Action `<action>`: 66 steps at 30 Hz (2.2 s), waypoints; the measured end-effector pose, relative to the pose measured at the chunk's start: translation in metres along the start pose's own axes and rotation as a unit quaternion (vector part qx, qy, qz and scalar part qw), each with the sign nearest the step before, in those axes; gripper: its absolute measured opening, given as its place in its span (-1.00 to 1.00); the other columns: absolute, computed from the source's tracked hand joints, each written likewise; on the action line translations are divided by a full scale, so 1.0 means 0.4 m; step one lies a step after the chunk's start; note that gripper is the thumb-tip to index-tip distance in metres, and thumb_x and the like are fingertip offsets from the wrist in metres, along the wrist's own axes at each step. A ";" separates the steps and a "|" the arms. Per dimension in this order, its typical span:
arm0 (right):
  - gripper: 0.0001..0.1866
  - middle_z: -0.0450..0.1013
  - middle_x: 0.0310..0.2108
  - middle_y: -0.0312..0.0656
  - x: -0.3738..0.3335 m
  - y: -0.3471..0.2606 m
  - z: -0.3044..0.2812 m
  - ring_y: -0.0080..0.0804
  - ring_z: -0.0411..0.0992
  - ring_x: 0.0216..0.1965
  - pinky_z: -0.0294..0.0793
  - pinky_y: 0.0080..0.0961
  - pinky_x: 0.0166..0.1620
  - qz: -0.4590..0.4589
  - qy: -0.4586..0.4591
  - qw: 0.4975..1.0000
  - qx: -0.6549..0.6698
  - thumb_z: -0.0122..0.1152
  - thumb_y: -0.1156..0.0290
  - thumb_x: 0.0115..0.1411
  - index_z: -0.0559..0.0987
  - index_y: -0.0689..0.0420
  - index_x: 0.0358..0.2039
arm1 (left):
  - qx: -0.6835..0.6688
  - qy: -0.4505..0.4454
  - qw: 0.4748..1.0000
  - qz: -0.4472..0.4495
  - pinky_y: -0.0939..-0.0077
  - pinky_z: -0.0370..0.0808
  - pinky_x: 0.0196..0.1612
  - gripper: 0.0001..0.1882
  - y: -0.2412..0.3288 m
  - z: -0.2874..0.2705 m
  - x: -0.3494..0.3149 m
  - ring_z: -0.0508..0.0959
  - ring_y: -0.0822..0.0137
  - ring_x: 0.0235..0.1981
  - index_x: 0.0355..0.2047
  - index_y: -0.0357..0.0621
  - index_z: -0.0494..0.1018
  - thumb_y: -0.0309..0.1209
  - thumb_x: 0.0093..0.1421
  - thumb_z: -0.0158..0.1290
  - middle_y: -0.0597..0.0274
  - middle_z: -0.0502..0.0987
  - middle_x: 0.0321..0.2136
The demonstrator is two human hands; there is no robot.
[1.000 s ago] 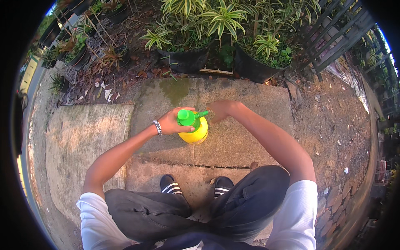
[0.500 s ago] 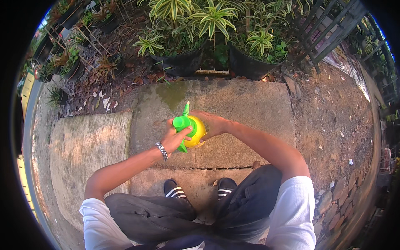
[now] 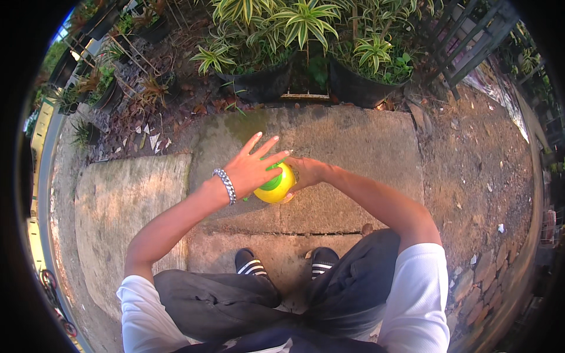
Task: The person disassembles a green garden sprayer, removes the pump rod and tube, then reassembles the pump mechanism and attaches it to a yellow container. The person repeatedly inserts and removes the pump rod while seated on the ground.
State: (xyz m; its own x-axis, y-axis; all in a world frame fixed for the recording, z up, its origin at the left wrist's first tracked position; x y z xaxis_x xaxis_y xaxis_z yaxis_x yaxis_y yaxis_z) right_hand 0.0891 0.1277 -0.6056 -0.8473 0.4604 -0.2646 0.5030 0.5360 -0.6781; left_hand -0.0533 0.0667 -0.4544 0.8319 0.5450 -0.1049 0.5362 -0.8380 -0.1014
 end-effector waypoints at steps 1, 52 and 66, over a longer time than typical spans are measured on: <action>0.17 0.37 0.13 0.05 0.007 0.006 0.005 -0.06 0.38 0.15 0.36 -0.23 0.20 0.027 -0.037 0.999 0.000 0.56 -0.10 -0.23 0.13 0.06 0.31 | -0.018 -0.039 0.999 -0.001 0.25 0.37 0.18 -0.40 -0.038 0.040 -0.004 0.42 0.11 0.13 0.06 0.10 0.41 -0.33 -0.05 0.31 0.13 0.41 0.07; 0.20 0.24 0.21 -0.03 0.010 -0.027 0.026 -0.06 0.26 0.25 0.34 -0.15 0.22 -0.059 0.058 0.995 0.047 0.57 -0.02 -0.21 0.00 -0.02 0.34 | -0.379 -0.297 0.827 -0.289 0.15 0.58 -0.23 -0.10 -0.087 -0.030 -0.019 0.65 0.04 -0.41 -0.07 -0.39 0.39 0.36 0.10 -0.02 -0.03 0.59 -0.55; 0.19 0.17 0.28 0.06 -0.056 0.029 -0.011 0.00 0.28 0.23 0.30 -0.10 0.25 0.054 -0.066 0.995 -0.054 0.17 -0.48 -0.07 0.04 0.05 0.37 | -0.327 0.178 0.899 -0.230 0.22 0.56 -0.27 -0.31 -0.118 -0.159 -0.071 0.61 0.01 -0.44 0.07 -0.02 0.32 -0.24 -0.10 0.30 0.09 0.59 -0.47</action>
State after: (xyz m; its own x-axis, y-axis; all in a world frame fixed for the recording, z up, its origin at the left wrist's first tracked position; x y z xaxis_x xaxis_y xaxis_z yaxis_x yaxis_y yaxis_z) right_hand 0.1148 0.1269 -0.6046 -0.7993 0.4254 -0.4245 0.6010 0.5653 -0.5651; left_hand -0.0930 0.0889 -0.3839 0.4316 0.8921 0.1338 0.7085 -0.4271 0.5618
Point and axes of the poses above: each hand's wrist, its own x-axis towards the middle knuckle, its own z-axis out of the palm, y = z × x, the point moved 4 cm from there along x, towards the middle knuckle
